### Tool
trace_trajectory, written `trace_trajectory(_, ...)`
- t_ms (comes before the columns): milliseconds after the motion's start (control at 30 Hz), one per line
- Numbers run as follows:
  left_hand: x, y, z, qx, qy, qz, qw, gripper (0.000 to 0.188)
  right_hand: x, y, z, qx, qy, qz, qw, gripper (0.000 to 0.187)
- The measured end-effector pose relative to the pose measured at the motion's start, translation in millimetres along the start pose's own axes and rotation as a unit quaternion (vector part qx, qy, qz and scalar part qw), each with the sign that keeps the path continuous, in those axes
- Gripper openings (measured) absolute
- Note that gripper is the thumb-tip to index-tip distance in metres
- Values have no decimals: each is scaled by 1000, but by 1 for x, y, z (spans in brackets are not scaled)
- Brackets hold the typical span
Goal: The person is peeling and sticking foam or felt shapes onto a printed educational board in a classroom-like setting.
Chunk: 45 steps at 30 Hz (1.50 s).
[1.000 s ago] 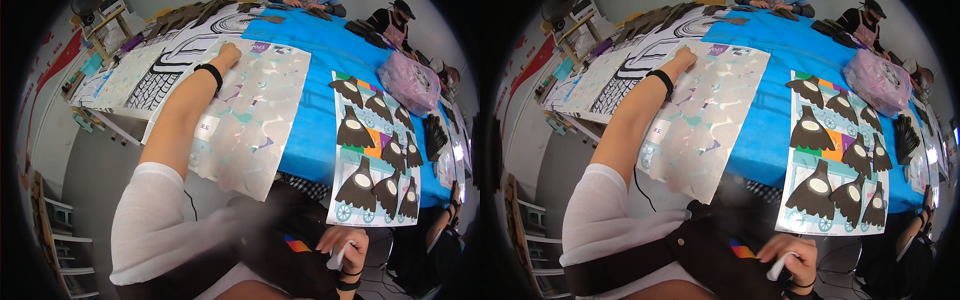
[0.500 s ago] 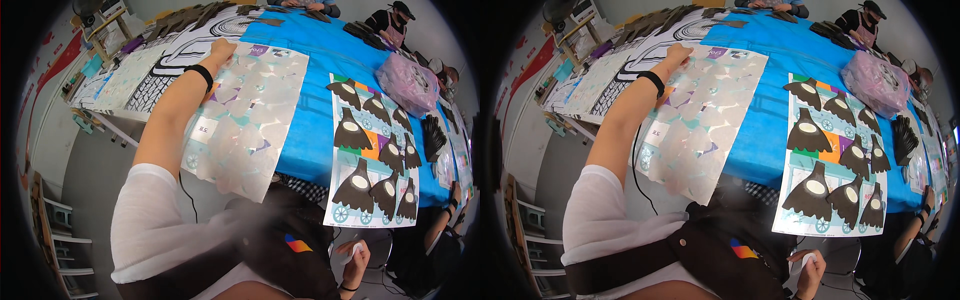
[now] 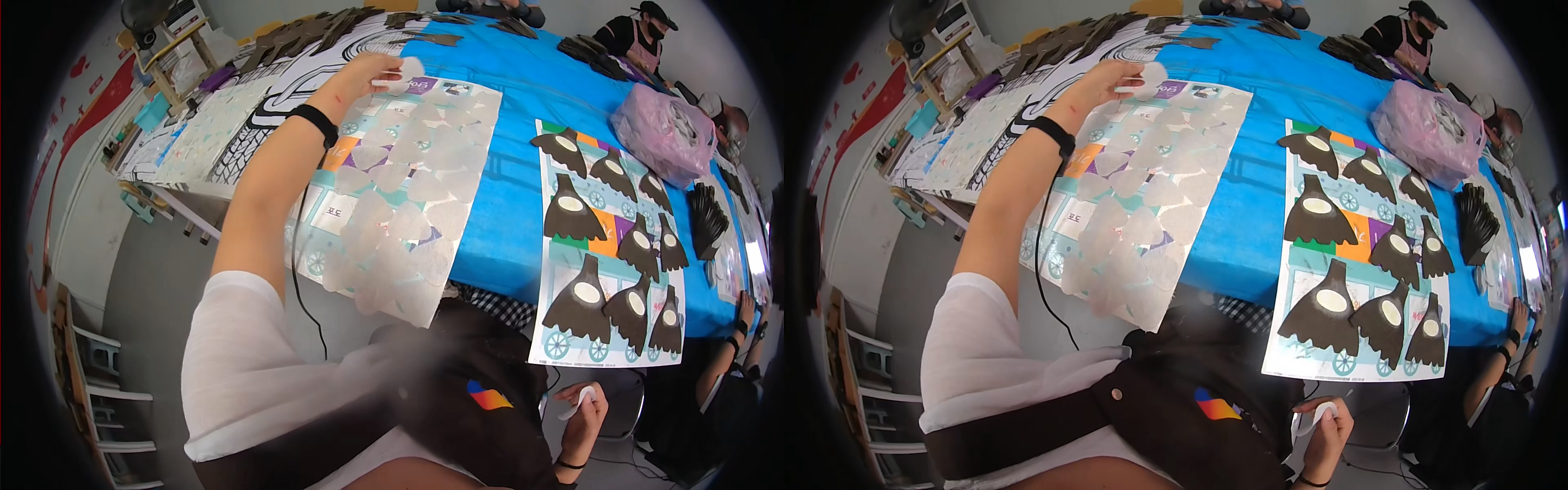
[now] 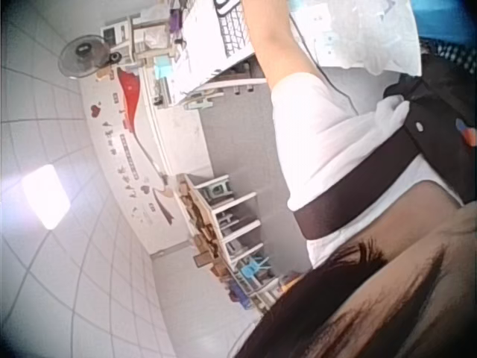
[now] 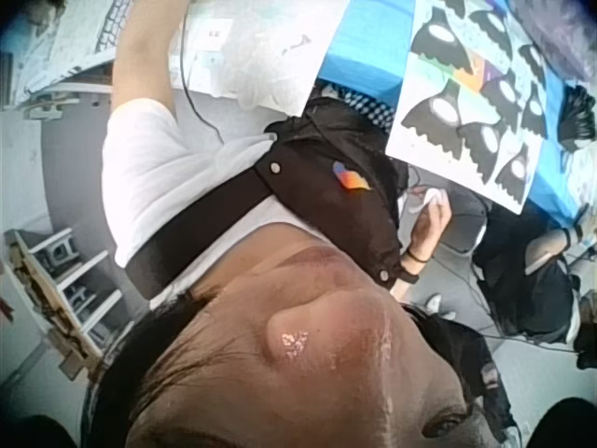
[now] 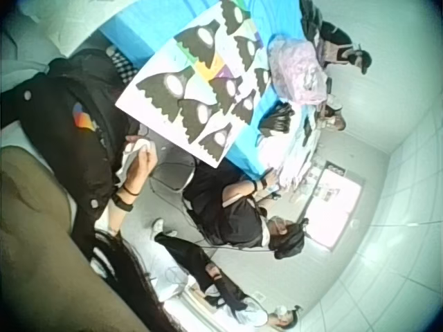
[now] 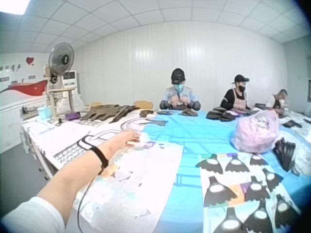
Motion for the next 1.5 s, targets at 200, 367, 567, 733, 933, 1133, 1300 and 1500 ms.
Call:
trace_trajectory(200, -72, -128, 46, 122, -90, -256, 955, 21, 20, -41, -27, -25, -15, -184, 982, 40)
trace_trajectory(367, -107, -232, 36, 150, -90, -376, 910, 20, 30, -74, -19, -15, -22, -248, 968, 41)
trace_trajectory(567, -68, -281, 0, 187, -34, -350, 917, 15, 17, -82, -7, -53, -26, -273, 960, 44)
trace_trajectory(733, -84, -295, 13, 82, -35, -371, 924, 14, 11, -65, -13, -21, -26, -241, 970, 43)
trace_trajectory(933, -147, -307, 57, 121, -103, -430, 889, 13, 24, -19, -66, 61, 46, -110, 991, 28)
trace_trajectory(1133, -241, -276, 62, 59, -150, -407, 899, 9, 78, 4, -106, 150, 179, -114, 966, 36)
trace_trajectory(1300, -336, -264, 36, 180, -189, -295, 919, 6, 89, 2, -90, 120, 64, -194, 972, 28)
trace_trajectory(1500, -350, -288, -5, 90, -403, -150, 898, 15, 85, -50, -90, -179, -41, -353, 917, 37)
Point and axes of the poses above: each hand's wrist, its own x-axis towards the middle knuckle, its own y-axis out of the back of the hand, z = x × y, the point moved 7 cm from there along x, towards the middle knuckle, and after that the axes turned 9 degrees about -z, right-handed, at the moved point
